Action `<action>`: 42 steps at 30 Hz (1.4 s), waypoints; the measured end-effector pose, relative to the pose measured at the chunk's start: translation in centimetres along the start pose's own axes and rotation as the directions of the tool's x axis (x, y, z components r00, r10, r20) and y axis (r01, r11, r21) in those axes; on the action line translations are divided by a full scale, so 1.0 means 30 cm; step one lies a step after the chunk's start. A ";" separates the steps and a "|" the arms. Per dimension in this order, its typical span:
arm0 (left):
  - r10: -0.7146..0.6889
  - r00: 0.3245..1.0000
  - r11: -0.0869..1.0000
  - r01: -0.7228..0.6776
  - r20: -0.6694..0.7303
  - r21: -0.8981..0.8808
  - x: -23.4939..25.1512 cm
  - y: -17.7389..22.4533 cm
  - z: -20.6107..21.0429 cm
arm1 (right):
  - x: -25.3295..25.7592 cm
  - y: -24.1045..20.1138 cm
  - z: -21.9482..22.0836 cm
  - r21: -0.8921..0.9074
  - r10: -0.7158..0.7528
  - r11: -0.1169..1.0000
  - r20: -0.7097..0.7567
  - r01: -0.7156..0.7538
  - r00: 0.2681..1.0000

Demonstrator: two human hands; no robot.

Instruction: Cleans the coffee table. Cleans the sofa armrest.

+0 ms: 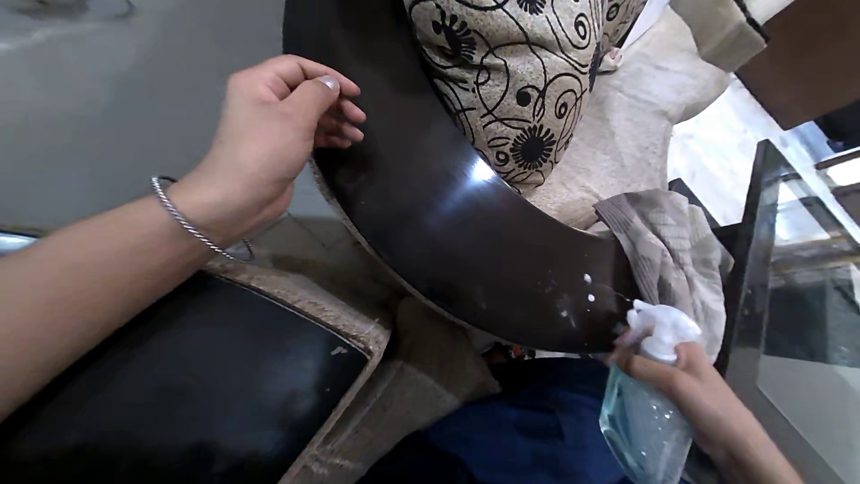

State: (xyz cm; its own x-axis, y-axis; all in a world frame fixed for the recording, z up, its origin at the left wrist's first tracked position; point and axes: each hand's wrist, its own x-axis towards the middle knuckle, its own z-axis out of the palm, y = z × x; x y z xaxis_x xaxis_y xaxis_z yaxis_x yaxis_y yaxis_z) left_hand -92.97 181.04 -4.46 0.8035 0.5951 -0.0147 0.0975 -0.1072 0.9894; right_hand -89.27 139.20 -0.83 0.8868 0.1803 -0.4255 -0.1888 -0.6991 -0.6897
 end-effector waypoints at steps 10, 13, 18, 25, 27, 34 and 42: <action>-0.006 1.000 1.000 0.006 -0.003 -0.011 0.002 0.002 0.002 | 0.047 -0.061 -0.024 -0.233 0.022 0.972 0.112 0.005 0.993; -0.010 1.000 1.000 0.010 -0.003 -0.014 0.003 0.003 0.002 | 0.054 -0.072 -0.019 -0.297 0.032 0.955 0.090 -0.003 0.995; -0.003 1.000 1.000 0.003 -0.007 -0.021 0.007 0.001 0.001 | 0.066 -0.097 -0.031 -0.339 0.049 0.940 0.223 0.030 0.974; 0.002 0.998 0.999 -0.005 -0.063 -0.045 0.020 0.001 -0.013 | 0.075 -0.177 0.018 -0.422 0.117 0.906 0.234 -0.008 0.965; 0.000 0.996 0.998 -0.005 -0.086 -0.058 0.028 0.000 -0.022 | 0.086 -0.199 0.025 -0.433 0.135 0.901 0.263 -0.008 0.955; -0.060 0.982 0.996 0.046 -0.181 -0.082 0.034 0.011 -0.024 | 0.103 -0.330 0.093 -0.526 0.154 0.848 0.364 0.066 0.919; -0.044 0.964 0.990 0.007 -0.263 -0.143 0.045 0.010 -0.022 | 0.172 -0.491 0.189 -0.557 0.141 0.812 0.473 0.172 0.870</action>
State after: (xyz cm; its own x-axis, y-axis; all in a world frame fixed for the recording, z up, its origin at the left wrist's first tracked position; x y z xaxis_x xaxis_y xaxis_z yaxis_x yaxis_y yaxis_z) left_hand -92.24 182.35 -4.09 0.6155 0.7879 -0.0202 0.0180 0.0116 0.9998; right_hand -84.30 154.36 3.82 0.5452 0.3859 -0.7442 0.2342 -0.9225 -0.3068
